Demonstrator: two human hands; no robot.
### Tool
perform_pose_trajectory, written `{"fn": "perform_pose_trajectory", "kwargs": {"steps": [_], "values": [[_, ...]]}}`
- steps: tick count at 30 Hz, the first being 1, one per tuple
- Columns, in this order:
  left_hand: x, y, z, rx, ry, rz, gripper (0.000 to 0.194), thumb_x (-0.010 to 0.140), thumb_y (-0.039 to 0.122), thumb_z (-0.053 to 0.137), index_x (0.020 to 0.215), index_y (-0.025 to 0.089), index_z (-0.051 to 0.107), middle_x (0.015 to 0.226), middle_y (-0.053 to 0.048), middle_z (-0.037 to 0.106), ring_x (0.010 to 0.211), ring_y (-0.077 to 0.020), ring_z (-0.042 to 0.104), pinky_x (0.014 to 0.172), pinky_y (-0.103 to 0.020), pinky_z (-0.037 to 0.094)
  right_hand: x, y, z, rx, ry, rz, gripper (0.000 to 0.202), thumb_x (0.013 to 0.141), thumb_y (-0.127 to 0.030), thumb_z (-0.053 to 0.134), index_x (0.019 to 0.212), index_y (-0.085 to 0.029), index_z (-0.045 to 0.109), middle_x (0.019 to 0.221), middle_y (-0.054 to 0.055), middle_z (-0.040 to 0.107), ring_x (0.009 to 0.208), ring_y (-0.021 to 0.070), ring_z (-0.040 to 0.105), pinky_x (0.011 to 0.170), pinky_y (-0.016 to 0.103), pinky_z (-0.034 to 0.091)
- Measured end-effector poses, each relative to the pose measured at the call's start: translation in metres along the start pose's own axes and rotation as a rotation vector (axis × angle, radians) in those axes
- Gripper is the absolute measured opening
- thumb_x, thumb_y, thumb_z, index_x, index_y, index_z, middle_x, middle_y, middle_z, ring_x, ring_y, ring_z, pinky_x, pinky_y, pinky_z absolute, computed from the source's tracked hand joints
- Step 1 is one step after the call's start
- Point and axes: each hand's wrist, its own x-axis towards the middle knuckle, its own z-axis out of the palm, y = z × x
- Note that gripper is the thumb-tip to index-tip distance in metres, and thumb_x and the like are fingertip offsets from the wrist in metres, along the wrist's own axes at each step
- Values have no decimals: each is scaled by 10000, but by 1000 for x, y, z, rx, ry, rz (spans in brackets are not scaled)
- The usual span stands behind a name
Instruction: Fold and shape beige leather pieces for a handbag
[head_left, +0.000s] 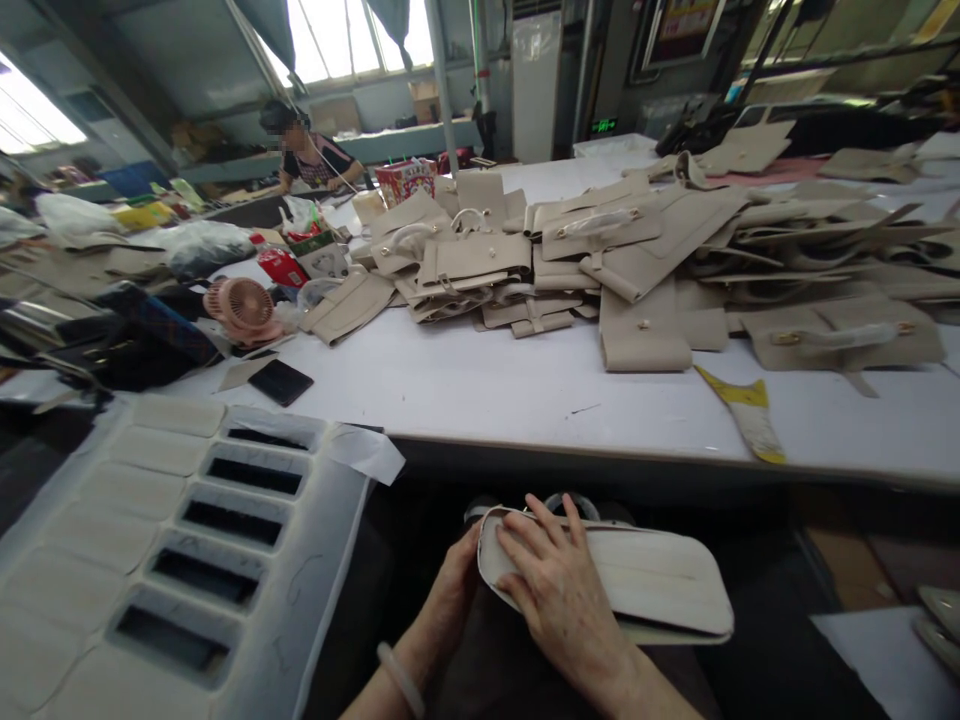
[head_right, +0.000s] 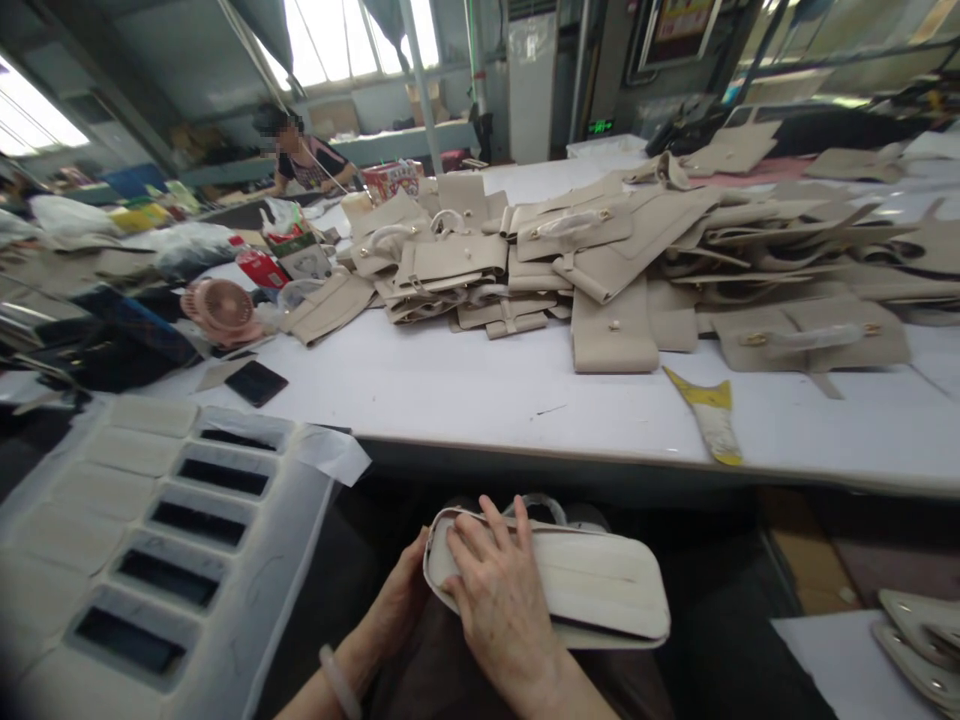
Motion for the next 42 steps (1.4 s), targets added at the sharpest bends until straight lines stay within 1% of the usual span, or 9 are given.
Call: {"fn": "perform_pose_trajectory", "kwargs": {"steps": [5,8,12,18,21,25,31,37,42], "values": [[0,-6,-2,-42,20,-26,476,928,483,559,1227,131,676,1344,-121,626,1371,-328,438,1178,-455,273,1,-1,-3,12,2,-2,409,896,-155,560,1286,-279,566,1370,-32,593,1399,282,349,1190,555,-9],[-1,-5,-4,-16,14,-41,464,944,467,540,1234,128,670,1334,-121,633,1373,-320,435,1176,-443,274,1,-1,-4,9,11,-14,439,890,-145,567,1305,-286,547,1374,-42,588,1414,268,328,1195,529,-32],[-2,-1,-7,49,-10,-67,461,946,474,537,1225,135,675,1330,-118,636,1366,-322,440,1171,-443,283,1,-1,-5,-5,27,-23,449,894,-149,572,1319,-290,532,1355,-52,598,1427,245,312,1207,493,-28],[1,2,-10,65,-70,-71,462,963,448,511,1297,152,631,1340,-123,626,1382,-328,422,1175,-472,277,-1,1,-4,1,30,-29,405,933,-201,558,1328,-286,523,1363,-34,596,1433,245,307,1210,486,-19],[2,4,-9,71,-77,-55,433,978,394,490,1320,159,614,1378,-118,599,1400,-322,398,1186,-473,260,0,1,-4,11,25,-20,396,943,-202,542,1331,-279,522,1371,-25,591,1433,251,306,1207,491,-19],[2,6,-4,61,-90,-28,422,985,358,473,1338,163,600,1431,-116,553,1386,-314,423,1202,-469,233,1,0,-5,19,19,-17,364,945,-192,534,1300,-272,543,1359,-25,601,1426,250,318,1201,486,-42],[2,17,2,123,-123,-60,427,973,368,503,1333,162,606,1436,-117,547,1375,-327,437,1194,-491,245,1,0,-4,19,18,-12,406,931,-182,549,1323,-282,520,1358,-37,601,1426,248,320,1200,485,-34],[5,34,-3,255,-168,-126,429,942,347,572,1334,176,609,1431,-122,551,1365,-327,451,1188,-498,256,0,-1,-5,31,27,-3,450,913,-149,541,1341,-282,495,1359,-38,599,1433,239,311,1199,475,-43],[2,42,-2,402,-133,-111,421,932,372,592,1317,205,626,1435,-93,553,1383,-310,431,1203,-461,240,1,0,-3,58,5,23,435,895,-157,567,1307,-282,507,1341,-36,609,1441,243,301,1199,487,-60]]}}
